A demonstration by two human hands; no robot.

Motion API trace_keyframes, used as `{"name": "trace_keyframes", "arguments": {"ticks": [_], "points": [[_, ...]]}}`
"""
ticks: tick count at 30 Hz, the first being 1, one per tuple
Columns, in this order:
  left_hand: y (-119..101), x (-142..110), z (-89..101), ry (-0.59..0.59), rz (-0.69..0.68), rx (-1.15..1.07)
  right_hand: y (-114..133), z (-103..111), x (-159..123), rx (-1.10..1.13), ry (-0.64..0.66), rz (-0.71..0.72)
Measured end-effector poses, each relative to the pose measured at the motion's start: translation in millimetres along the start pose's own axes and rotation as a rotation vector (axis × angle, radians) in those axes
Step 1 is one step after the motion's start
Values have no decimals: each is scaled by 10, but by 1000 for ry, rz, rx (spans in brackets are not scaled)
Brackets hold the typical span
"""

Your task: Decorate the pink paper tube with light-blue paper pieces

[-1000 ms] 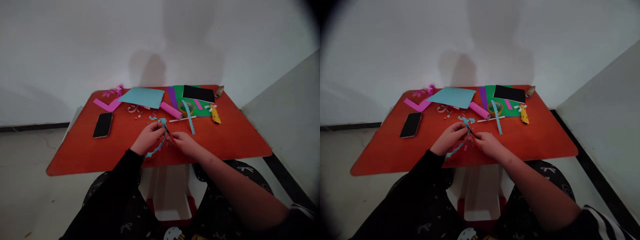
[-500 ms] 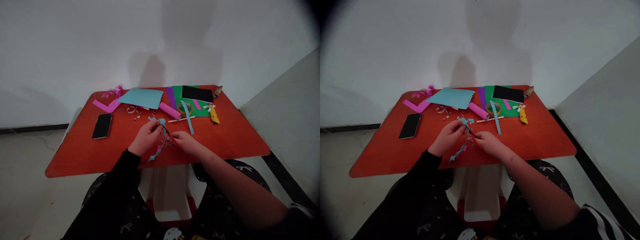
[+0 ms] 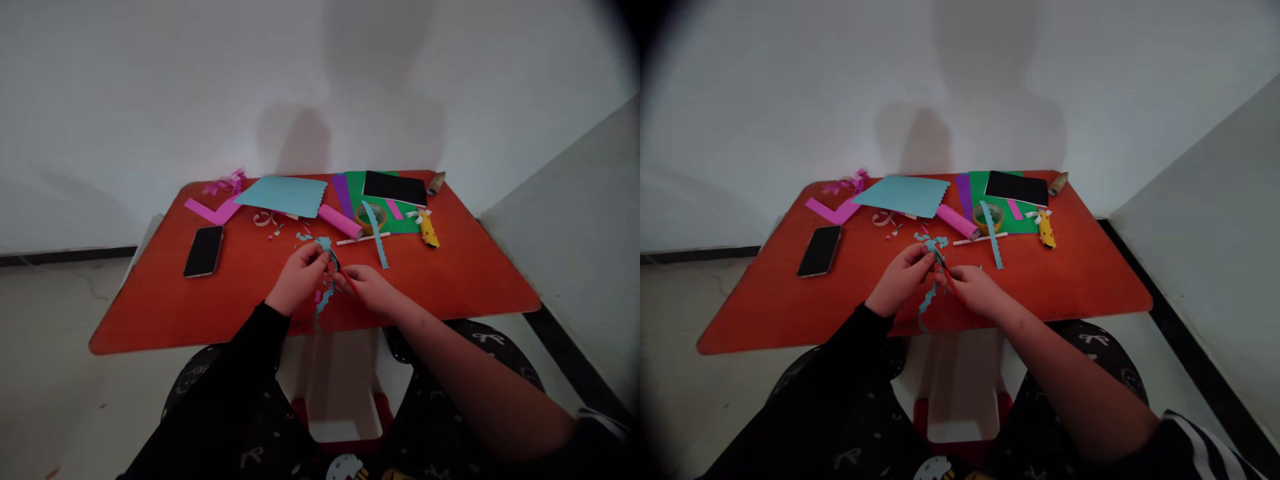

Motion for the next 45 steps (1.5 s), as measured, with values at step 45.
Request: {"name": "trace_keyframes", "arguments": {"ticks": [45], "points": [[244, 97, -88, -42, 11, -18, -86, -86, 89, 111, -73, -109]]}}
Point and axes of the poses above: each hand's wrist, its own x-axis towards the middle knuckle, its own z-axis out of the back of the hand, y = z × x, the point moved 4 cm from there along x, towards the middle knuckle, and after that the axes turned 10 degrees about y, right-handed, at the moved point
